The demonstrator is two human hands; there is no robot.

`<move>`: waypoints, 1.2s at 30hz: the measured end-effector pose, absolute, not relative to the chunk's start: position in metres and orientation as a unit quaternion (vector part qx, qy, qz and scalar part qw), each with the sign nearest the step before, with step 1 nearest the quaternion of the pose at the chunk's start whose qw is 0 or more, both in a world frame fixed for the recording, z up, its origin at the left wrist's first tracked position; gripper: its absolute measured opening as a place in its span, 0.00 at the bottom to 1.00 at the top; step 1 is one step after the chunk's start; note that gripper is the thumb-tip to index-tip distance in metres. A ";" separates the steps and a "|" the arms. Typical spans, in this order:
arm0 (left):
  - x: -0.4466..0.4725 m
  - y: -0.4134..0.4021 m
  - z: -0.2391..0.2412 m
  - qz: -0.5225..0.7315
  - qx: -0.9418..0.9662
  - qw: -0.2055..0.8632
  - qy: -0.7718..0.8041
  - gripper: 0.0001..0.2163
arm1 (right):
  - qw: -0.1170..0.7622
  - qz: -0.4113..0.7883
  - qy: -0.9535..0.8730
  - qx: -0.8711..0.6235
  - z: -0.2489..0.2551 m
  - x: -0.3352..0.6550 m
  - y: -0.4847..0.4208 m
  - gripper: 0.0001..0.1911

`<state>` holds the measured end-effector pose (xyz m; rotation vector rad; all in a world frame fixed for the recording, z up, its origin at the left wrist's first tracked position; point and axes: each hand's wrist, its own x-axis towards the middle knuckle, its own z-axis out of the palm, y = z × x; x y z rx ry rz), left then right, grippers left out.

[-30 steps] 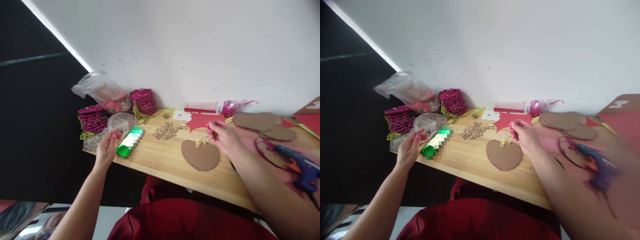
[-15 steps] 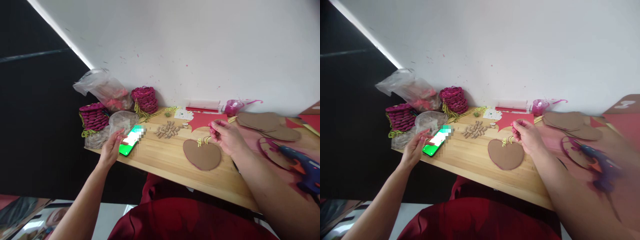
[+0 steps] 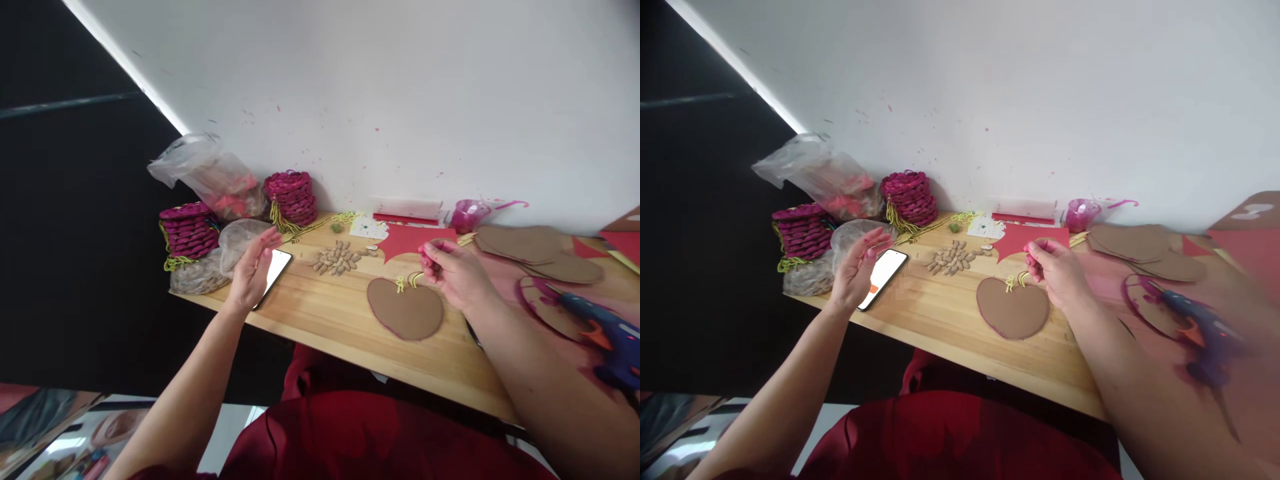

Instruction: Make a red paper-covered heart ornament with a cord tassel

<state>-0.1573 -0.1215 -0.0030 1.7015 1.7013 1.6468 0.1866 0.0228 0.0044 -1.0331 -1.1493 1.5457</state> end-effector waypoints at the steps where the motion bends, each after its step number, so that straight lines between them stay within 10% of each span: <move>1: -0.151 -0.123 -0.005 0.569 0.576 0.116 0.575 0.24 | 0.460 0.629 -0.465 -0.420 0.004 0.186 0.023 0.25; 13: -0.063 -0.134 -0.022 0.436 0.756 0.049 0.485 0.05 | 0.457 0.625 -0.462 -0.431 0.004 0.186 0.023 0.26; 36: 0.033 -0.004 -0.011 0.470 0.745 -0.006 0.474 0.15 | 0.511 0.586 -0.466 -0.423 0.000 0.183 0.026 0.24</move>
